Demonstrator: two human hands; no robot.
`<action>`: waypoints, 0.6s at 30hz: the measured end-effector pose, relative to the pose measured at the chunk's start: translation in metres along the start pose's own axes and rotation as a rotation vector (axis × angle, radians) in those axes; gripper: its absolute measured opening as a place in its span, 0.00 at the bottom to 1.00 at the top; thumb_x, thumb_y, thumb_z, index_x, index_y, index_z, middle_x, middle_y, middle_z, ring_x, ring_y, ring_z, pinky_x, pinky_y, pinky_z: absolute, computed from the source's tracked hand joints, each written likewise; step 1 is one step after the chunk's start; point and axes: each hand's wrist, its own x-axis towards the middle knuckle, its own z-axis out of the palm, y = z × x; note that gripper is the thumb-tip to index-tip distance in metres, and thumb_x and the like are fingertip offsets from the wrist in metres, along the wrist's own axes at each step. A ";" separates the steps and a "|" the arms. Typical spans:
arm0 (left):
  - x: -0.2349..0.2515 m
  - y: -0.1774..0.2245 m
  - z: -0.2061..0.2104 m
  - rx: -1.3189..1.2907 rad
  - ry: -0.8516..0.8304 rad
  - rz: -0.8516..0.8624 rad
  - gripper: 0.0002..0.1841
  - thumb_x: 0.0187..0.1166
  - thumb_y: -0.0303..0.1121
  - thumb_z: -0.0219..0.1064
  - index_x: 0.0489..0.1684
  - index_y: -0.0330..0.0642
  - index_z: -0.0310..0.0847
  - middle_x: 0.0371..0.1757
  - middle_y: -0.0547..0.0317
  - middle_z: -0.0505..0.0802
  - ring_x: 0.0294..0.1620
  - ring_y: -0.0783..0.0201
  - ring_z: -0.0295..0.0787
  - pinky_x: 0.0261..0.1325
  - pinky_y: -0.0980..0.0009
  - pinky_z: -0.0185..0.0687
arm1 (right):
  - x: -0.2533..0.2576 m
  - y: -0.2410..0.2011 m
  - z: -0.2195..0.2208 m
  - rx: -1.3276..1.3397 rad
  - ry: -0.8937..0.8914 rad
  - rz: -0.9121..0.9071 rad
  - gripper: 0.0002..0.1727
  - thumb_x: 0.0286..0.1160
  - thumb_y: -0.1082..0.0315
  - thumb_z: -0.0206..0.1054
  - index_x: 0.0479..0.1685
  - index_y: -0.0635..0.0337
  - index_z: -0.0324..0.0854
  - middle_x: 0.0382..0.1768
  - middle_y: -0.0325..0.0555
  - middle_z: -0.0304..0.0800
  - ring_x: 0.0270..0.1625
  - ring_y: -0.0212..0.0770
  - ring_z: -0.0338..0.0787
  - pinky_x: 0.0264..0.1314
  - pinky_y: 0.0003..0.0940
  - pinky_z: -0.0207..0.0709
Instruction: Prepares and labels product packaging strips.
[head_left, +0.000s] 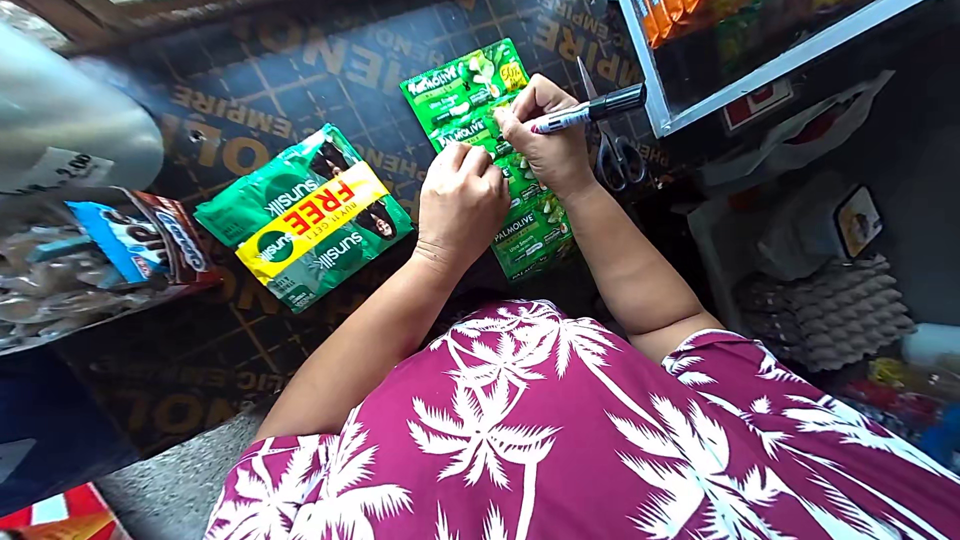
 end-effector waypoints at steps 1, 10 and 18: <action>0.000 0.000 0.000 -0.001 -0.005 0.000 0.12 0.82 0.33 0.61 0.39 0.38 0.92 0.49 0.48 0.94 0.61 0.46 0.88 0.63 0.55 0.81 | 0.000 -0.001 0.000 -0.011 0.005 0.002 0.10 0.71 0.77 0.71 0.26 0.57 0.76 0.26 0.34 0.81 0.30 0.25 0.80 0.34 0.20 0.75; 0.000 0.000 0.000 0.009 -0.013 0.002 0.13 0.82 0.33 0.61 0.39 0.38 0.92 0.49 0.49 0.94 0.59 0.46 0.88 0.61 0.55 0.80 | 0.003 0.001 0.003 0.015 0.022 0.015 0.09 0.71 0.76 0.73 0.28 0.58 0.77 0.28 0.36 0.84 0.30 0.26 0.82 0.34 0.21 0.77; 0.000 0.000 -0.001 -0.006 -0.018 -0.026 0.12 0.82 0.33 0.63 0.41 0.39 0.93 0.50 0.49 0.95 0.60 0.47 0.88 0.59 0.56 0.81 | -0.032 -0.023 -0.019 0.032 0.060 0.056 0.09 0.77 0.72 0.67 0.28 0.56 0.77 0.25 0.33 0.84 0.25 0.25 0.83 0.24 0.22 0.77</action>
